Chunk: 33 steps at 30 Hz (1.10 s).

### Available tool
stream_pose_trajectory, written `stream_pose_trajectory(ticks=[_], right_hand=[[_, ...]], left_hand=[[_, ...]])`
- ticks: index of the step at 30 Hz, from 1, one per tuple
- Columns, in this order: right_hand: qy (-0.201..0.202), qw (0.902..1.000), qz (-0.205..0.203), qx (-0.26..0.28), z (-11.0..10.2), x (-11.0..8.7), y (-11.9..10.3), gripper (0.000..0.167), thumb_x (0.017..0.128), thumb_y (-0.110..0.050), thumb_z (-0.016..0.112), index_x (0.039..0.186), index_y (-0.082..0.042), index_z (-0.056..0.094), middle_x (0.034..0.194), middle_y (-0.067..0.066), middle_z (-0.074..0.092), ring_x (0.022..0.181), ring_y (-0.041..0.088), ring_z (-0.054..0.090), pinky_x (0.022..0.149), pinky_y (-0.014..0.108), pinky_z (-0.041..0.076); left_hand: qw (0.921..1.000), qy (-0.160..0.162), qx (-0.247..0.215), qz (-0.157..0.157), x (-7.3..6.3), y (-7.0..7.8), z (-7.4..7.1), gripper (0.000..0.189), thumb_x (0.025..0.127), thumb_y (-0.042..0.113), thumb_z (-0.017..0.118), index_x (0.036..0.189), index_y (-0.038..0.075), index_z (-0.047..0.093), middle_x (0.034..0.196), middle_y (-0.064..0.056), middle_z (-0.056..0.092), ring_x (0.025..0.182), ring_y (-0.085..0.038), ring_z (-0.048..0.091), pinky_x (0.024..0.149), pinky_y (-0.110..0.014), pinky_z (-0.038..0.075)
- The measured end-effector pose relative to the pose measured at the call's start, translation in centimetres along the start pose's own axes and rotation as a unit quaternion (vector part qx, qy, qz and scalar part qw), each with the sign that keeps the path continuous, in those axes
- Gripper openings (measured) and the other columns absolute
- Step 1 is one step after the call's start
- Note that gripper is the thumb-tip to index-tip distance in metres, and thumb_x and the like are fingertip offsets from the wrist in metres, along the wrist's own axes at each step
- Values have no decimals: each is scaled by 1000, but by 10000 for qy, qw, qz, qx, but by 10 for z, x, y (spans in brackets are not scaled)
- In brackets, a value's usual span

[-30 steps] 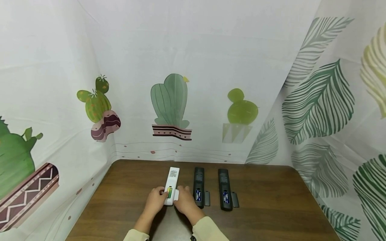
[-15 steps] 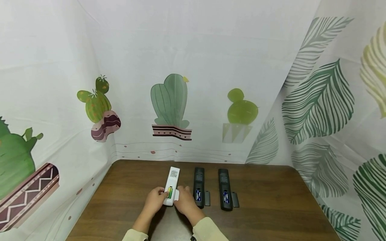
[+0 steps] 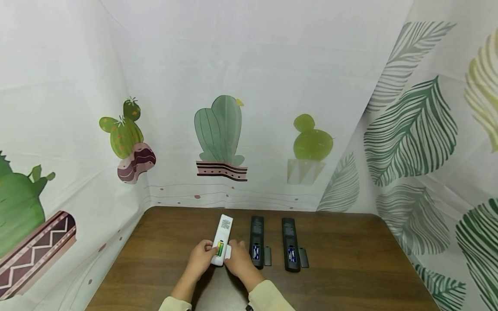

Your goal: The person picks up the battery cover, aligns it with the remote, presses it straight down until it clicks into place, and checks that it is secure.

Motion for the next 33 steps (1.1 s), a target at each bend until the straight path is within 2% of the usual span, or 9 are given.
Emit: stream_pose_trajectory(ticks=[14,23,29,33], right_hand=[[329,9994,-55,-68,-3,2,3,51,80,-6,79,124,4,55,102,21,60,87,28,59,74,46,52],[249,9997,-56,42,-1,4,6,53,81,-1,78,126,2,51,106,20,66,93,29,64,78,46,53],[242,9995,-144,136,-4,2,2,49,84,3,72,127,1,49,96,16,67,84,23,64,69,39,52],[222,9990,-158,354,-8,0,2,48,85,4,69,129,2,49,88,12,68,75,17,61,61,31,49]], left_hand=[[9975,-158,-673,-144,-1,2,6,32,91,16,68,112,-7,60,97,-18,73,81,-18,65,69,-30,53],[9930,-273,-1133,-195,-1,-1,11,36,93,14,67,116,-10,58,101,-22,73,84,-20,66,72,-29,54],[9883,-278,-1479,-256,0,-1,12,39,94,17,68,120,-10,57,104,-21,72,85,-16,64,73,-28,53],[9797,-435,-1924,-369,-1,1,16,44,96,18,66,127,-10,53,113,-24,70,88,-16,65,71,-26,53]])
Point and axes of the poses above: each hand's wrist, its own x-axis towards the middle knuckle, its own z-axis out of the palm, y = z × x, the point moved 10 cm from there along x, towards the middle knuckle
